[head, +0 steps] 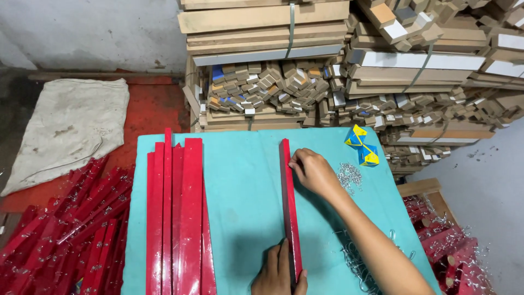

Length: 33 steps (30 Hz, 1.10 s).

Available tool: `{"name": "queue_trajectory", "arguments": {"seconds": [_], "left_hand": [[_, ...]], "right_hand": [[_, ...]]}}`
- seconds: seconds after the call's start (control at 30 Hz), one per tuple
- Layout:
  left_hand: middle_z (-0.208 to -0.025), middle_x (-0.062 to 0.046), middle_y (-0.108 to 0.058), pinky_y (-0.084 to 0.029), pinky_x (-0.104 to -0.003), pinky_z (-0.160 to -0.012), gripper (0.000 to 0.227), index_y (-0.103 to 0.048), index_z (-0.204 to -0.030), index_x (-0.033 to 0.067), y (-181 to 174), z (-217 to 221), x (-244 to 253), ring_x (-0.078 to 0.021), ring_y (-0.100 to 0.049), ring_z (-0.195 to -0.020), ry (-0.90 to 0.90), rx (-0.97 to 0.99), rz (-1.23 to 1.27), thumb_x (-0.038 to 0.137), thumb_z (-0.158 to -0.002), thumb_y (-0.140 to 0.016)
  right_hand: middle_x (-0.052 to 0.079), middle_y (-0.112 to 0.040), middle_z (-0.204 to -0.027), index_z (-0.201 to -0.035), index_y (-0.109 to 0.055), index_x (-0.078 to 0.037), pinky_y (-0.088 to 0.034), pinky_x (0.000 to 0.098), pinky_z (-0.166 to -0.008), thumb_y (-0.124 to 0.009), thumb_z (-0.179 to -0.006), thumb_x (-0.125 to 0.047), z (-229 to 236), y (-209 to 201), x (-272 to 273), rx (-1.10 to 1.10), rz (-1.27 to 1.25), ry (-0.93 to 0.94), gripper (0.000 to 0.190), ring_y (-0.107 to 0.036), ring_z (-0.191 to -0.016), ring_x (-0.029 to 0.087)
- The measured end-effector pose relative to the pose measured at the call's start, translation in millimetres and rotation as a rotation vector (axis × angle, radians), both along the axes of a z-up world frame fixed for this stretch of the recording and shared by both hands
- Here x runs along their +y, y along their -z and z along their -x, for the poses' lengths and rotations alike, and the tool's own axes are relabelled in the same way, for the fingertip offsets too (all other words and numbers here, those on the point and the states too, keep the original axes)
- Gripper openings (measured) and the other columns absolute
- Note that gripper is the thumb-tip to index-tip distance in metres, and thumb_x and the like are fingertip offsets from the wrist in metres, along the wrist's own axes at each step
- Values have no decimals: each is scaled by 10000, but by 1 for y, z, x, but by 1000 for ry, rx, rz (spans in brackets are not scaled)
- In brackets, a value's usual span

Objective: Attaching metal hooks to red bars on a blue work table

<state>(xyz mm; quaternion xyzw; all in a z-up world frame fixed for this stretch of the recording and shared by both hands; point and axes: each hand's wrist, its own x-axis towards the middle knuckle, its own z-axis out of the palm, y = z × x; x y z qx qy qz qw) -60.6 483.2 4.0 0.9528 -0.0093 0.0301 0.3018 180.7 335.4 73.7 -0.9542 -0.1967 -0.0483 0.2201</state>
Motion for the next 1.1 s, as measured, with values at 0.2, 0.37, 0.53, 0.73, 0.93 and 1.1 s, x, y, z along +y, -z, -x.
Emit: {"name": "queue_trajectory", "arguments": {"seconds": [0.2, 0.37, 0.53, 0.73, 0.93, 1.1], "left_hand": [[-1274, 3, -570, -544, -366, -456, 852, -490, -1464, 205, 9, 0, -2, -207, -711, -659, 7, -58, -26, 599, -737, -694], [-1287, -8, -565, -551, -366, -469, 755, -482, -1467, 171, -2, 0, 3, -194, -705, -738, 35, -68, 7, 565, -837, -616], [-1361, -15, -491, -587, -450, -579, 761, -364, -1545, 196, -10, -1, 8, -236, -704, -893, 118, 161, 62, 566, -914, -575], [-1428, -21, -479, -603, -470, -682, 767, -357, -1544, 176, -7, -2, 10, -247, -640, -1115, 129, 148, 177, 540, -914, -599], [-1404, -42, -510, -601, -468, -606, 768, -393, -1522, 144, -5, -2, 9, -254, -688, -1026, 121, 56, 142, 530, -895, -611], [-1368, -75, -527, -593, -461, -628, 781, -413, -1514, 119, 5, 1, 6, -288, -688, -984, 108, -38, 142, 511, -877, -636]], "right_hand": [[130, -689, -873, -862, -592, -68, -505, 493, -700, -595, -885, -146, -1, 17, 18, 107, 66, 212, 82, -652, -817, 377], [78, -747, -769, -802, -631, -82, -512, 446, -723, -579, -842, -161, -7, 21, 20, 206, -80, 339, 103, -684, -773, 360], [-8, -753, -844, -889, -642, -149, -508, 329, -732, -782, -863, -268, -14, 11, -5, 341, -146, 249, 186, -683, -769, 179], [0, -768, -945, -1082, -728, -136, -570, 254, -840, -758, -896, -71, -20, -16, -21, 369, -252, -190, 199, -716, -879, 96], [21, -734, -838, -778, -630, -103, -502, 296, -733, -740, -938, -184, -14, -2, -11, 162, -217, -168, 211, -665, -772, 152], [-2, -672, -699, -785, -595, -118, -461, 311, -645, -687, -908, -147, -6, 22, -1, 162, -279, 103, 156, -587, -633, 133]]}}
